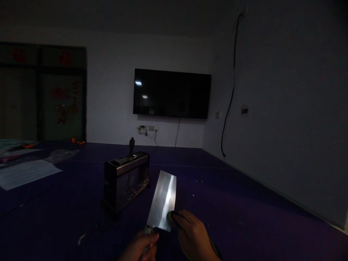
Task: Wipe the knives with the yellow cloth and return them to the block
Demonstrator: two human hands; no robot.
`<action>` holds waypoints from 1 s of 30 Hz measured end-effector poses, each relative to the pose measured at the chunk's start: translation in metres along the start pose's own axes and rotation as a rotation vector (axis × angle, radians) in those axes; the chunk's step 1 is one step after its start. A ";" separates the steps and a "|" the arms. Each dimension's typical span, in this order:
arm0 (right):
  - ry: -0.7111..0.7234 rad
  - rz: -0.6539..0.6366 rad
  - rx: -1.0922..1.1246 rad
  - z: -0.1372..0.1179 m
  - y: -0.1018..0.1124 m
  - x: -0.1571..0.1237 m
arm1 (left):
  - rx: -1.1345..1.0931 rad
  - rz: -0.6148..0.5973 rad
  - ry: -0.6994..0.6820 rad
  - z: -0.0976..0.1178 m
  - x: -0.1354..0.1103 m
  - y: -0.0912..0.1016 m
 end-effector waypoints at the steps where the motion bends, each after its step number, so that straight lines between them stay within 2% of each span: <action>1: -0.034 0.013 0.003 0.003 0.001 0.001 | 0.001 0.002 0.015 -0.001 -0.001 -0.001; 7: -0.187 0.033 -0.012 0.011 0.010 0.003 | 0.091 0.028 0.019 -0.008 0.004 0.002; 12: -0.221 -0.026 -0.034 0.011 0.010 0.004 | 0.151 0.031 -0.014 -0.011 0.012 0.009; 16: -0.233 -0.031 -0.053 0.012 0.009 0.004 | 0.130 0.063 -0.038 -0.007 0.007 0.005; 22: -0.207 -0.081 -0.017 0.007 0.007 0.003 | 0.099 0.088 -0.051 -0.002 0.001 0.000; 30: -0.090 -0.155 0.061 -0.002 -0.004 0.000 | 0.065 0.101 -0.069 -0.003 0.006 0.008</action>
Point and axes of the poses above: each hand's wrist, its own x-axis towards the middle knuckle, its own y-axis out of the back of the hand, z = x × y, the point moved 7 cm from there along x, towards the middle knuckle, and after that the axes turned 10 degrees about -y, right-handed, at the moved point
